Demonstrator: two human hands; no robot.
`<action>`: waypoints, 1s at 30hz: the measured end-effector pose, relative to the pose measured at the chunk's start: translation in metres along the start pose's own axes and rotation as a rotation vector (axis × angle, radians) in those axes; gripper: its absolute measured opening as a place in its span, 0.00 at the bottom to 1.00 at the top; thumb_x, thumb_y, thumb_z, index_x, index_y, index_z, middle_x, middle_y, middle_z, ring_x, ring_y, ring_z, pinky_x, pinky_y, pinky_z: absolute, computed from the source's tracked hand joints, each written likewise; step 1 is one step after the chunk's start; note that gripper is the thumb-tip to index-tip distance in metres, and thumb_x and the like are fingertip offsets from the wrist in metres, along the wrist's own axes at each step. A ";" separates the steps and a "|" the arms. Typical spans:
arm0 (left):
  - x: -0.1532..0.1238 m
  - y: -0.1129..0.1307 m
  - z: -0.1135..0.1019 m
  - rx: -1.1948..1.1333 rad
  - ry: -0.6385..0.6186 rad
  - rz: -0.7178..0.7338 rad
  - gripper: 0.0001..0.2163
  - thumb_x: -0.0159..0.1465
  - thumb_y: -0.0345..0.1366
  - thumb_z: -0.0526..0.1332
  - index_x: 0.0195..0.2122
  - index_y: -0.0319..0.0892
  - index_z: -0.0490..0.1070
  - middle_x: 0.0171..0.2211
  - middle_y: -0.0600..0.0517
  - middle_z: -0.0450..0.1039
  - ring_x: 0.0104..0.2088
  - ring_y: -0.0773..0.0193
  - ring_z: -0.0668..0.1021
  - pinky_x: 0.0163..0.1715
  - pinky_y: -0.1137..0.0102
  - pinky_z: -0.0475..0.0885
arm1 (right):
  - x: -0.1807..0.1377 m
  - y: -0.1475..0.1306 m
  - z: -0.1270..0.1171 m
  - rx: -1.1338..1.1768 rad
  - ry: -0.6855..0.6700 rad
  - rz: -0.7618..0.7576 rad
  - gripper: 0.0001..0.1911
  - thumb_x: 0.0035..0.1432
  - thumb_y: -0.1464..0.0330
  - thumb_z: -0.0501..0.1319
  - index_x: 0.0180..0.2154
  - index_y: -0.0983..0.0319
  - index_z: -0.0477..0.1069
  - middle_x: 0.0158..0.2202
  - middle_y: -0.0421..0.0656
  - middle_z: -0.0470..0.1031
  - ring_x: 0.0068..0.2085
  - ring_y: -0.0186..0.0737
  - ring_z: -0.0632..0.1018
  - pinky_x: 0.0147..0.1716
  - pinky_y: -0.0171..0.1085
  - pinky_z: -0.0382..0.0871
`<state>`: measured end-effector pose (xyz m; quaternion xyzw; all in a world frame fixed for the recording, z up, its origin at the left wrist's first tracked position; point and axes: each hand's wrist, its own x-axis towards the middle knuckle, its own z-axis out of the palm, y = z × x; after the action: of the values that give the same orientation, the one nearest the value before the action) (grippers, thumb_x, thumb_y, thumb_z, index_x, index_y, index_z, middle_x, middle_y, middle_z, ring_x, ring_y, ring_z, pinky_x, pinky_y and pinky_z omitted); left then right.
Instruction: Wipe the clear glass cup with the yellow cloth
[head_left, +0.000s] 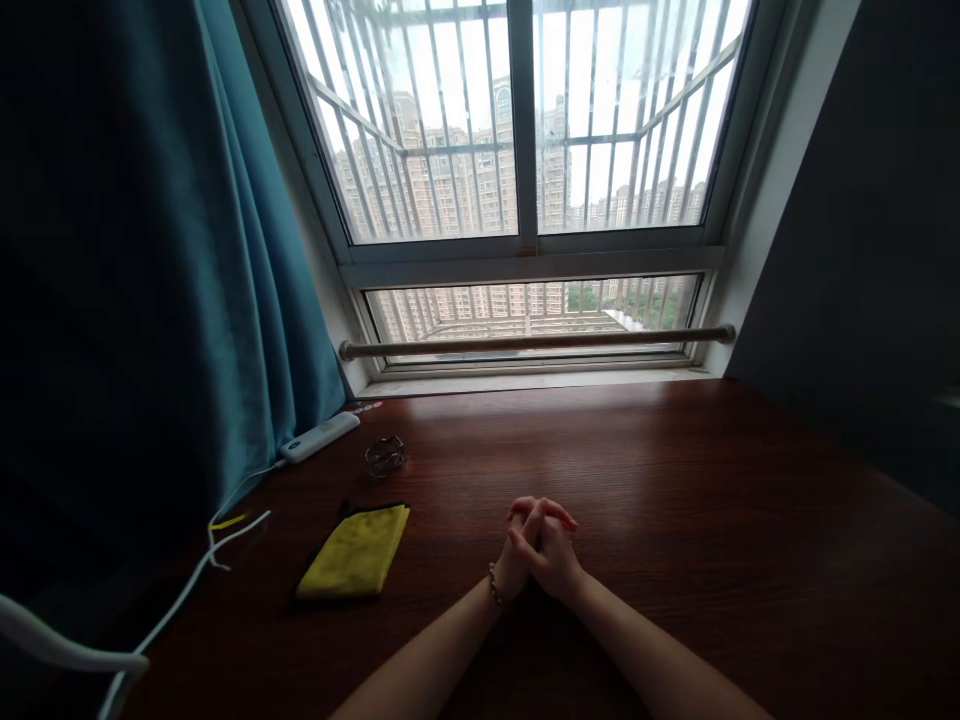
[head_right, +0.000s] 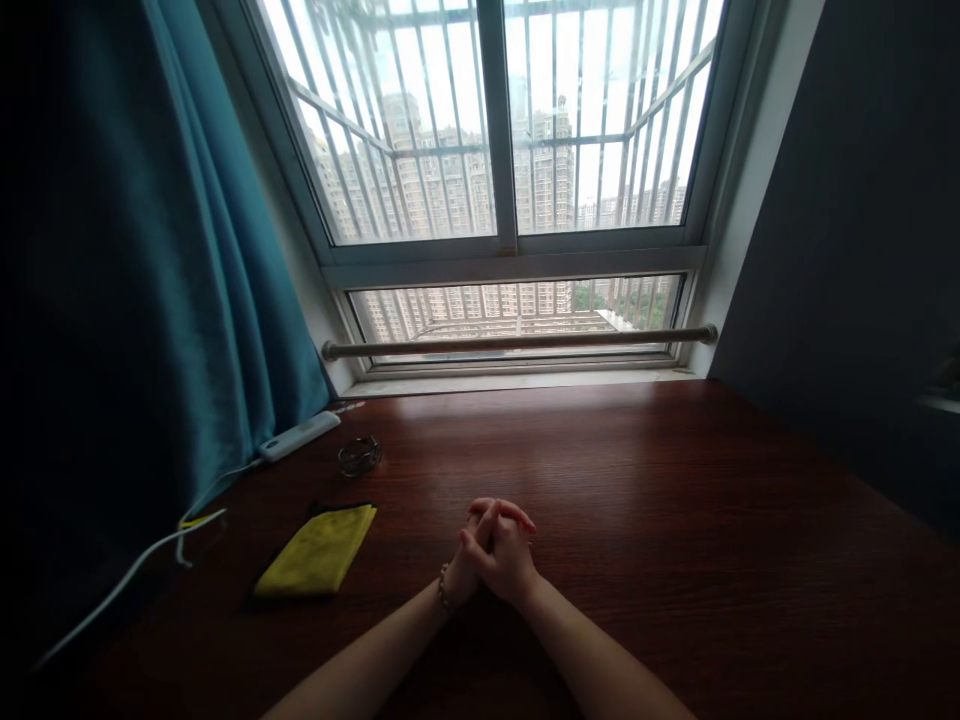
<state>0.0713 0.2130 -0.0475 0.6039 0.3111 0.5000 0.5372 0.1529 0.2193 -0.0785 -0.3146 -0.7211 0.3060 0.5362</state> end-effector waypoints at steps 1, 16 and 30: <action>0.000 0.000 0.000 0.000 0.004 0.002 0.21 0.66 0.47 0.46 0.32 0.37 0.71 0.30 0.47 0.68 0.35 0.59 0.71 0.38 0.68 0.68 | 0.000 0.000 0.000 -0.001 -0.001 0.002 0.13 0.56 0.67 0.57 0.44 0.62 0.63 0.37 0.45 0.69 0.39 0.43 0.72 0.39 0.39 0.67; -0.004 0.003 0.003 -0.034 -0.004 -0.019 0.20 0.65 0.48 0.46 0.33 0.37 0.70 0.32 0.46 0.69 0.34 0.59 0.73 0.37 0.67 0.70 | 0.000 -0.006 -0.002 -0.022 -0.019 -0.010 0.14 0.55 0.67 0.57 0.45 0.61 0.63 0.37 0.44 0.69 0.38 0.41 0.72 0.38 0.38 0.67; -0.006 0.015 0.002 0.119 -0.055 -0.004 0.19 0.61 0.51 0.50 0.38 0.44 0.74 0.23 0.47 0.67 0.32 0.54 0.72 0.32 0.65 0.71 | -0.001 -0.013 0.002 -0.045 0.028 0.068 0.15 0.54 0.67 0.57 0.44 0.63 0.64 0.38 0.45 0.69 0.40 0.43 0.72 0.40 0.39 0.66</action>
<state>0.0695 0.2035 -0.0350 0.6477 0.3267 0.4628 0.5095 0.1498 0.2106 -0.0696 -0.3552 -0.7090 0.3032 0.5284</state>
